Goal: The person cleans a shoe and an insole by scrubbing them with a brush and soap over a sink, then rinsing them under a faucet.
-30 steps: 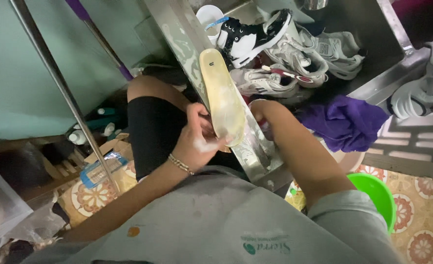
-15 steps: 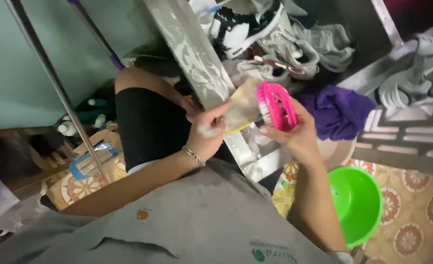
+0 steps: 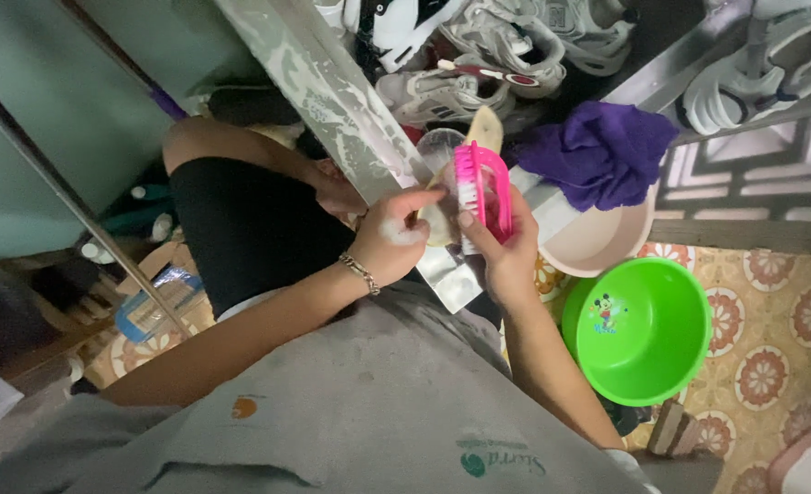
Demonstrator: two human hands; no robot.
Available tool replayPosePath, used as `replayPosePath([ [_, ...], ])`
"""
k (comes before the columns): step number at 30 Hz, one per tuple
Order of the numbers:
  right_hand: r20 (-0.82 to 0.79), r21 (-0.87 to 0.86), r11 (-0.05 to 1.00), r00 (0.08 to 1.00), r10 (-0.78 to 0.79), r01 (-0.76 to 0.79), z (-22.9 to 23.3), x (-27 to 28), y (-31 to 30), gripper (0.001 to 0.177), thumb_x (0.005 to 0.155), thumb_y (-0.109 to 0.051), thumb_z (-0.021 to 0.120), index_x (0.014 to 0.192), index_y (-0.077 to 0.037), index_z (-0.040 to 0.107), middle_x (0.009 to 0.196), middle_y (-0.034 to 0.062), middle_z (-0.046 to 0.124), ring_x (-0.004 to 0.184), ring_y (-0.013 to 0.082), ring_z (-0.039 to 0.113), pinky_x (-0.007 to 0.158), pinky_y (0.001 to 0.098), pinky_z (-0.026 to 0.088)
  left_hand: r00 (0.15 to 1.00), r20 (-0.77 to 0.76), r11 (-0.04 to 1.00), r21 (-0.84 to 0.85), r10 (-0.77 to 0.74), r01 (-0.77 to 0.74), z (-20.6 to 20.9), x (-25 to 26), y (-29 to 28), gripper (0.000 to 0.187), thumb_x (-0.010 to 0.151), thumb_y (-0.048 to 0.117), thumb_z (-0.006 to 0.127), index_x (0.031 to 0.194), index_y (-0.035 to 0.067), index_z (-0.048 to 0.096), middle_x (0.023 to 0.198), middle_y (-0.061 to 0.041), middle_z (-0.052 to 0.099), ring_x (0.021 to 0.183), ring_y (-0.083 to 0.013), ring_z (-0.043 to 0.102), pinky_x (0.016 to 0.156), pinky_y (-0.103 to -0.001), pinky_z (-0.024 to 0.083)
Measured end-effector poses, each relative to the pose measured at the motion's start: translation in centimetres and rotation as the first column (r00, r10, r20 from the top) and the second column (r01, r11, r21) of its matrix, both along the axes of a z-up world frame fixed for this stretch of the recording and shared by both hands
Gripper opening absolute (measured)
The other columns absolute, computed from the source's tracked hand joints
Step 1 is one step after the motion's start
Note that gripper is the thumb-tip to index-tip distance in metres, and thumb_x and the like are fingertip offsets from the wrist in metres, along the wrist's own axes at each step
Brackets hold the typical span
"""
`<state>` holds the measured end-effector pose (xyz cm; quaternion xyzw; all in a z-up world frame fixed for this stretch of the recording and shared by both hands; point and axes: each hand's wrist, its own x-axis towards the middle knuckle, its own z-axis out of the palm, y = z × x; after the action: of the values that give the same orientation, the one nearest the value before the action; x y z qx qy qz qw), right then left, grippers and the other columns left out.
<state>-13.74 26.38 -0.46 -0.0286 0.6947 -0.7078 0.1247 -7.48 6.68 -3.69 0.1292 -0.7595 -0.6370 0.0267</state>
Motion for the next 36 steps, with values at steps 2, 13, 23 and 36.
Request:
replayPosePath([
  [2,0.008,-0.078,0.996,0.999,-0.041,0.041,-0.5,0.3,-0.3,0.055,0.100,-0.006,0.099,0.151,-0.007,0.080,0.124,0.0143,0.087,0.110,0.0231,0.083,0.097,0.0446,0.072,1.000,0.019,1.000,0.023,0.000,-0.001,1.3,-0.1,0.3,0.051,0.104,0.005,0.077,0.153,0.007,0.089,0.139,-0.023,0.092,0.130,-0.0430,0.088,0.105,-0.046,0.073],
  [13,-0.282,0.455,0.886,0.930,0.236,-0.087,3.3,-3.7,4.2,0.082,0.096,-0.010,0.110,0.168,-0.005,0.070,0.139,0.0316,0.082,0.132,0.0554,0.082,0.113,0.0659,0.063,0.992,0.080,0.854,0.507,0.093,-0.121,3.3,-2.6,-0.9,0.051,0.119,-0.004,0.075,0.165,0.015,0.082,0.170,-0.013,0.080,0.154,-0.0231,0.079,0.123,-0.039,0.069],
  [23,-0.418,0.649,0.758,0.807,0.418,-0.057,4.0,-2.9,-0.4,0.063,0.090,-0.043,0.117,0.134,-0.007,0.090,0.114,0.0191,0.087,0.106,0.0490,0.089,0.086,0.0549,0.071,0.985,-0.147,0.559,0.826,0.087,0.074,-3.8,-2.6,-0.6,0.086,0.118,-0.024,0.059,0.196,0.003,0.035,0.189,-0.026,0.052,0.157,-0.0289,0.068,0.138,-0.052,0.064],
  [36,-0.270,0.695,0.710,0.873,0.407,-0.117,6.7,-4.9,0.5,0.046,0.098,-0.030,0.112,0.129,-0.006,0.090,0.103,0.0235,0.087,0.100,0.0526,0.088,0.084,0.0565,0.068,0.972,-0.187,0.567,0.820,0.144,0.074,-5.0,-2.5,-0.3,0.090,0.114,-0.027,0.069,0.195,0.002,0.039,0.179,-0.036,0.063,0.152,-0.0391,0.075,0.124,-0.048,0.068],
])
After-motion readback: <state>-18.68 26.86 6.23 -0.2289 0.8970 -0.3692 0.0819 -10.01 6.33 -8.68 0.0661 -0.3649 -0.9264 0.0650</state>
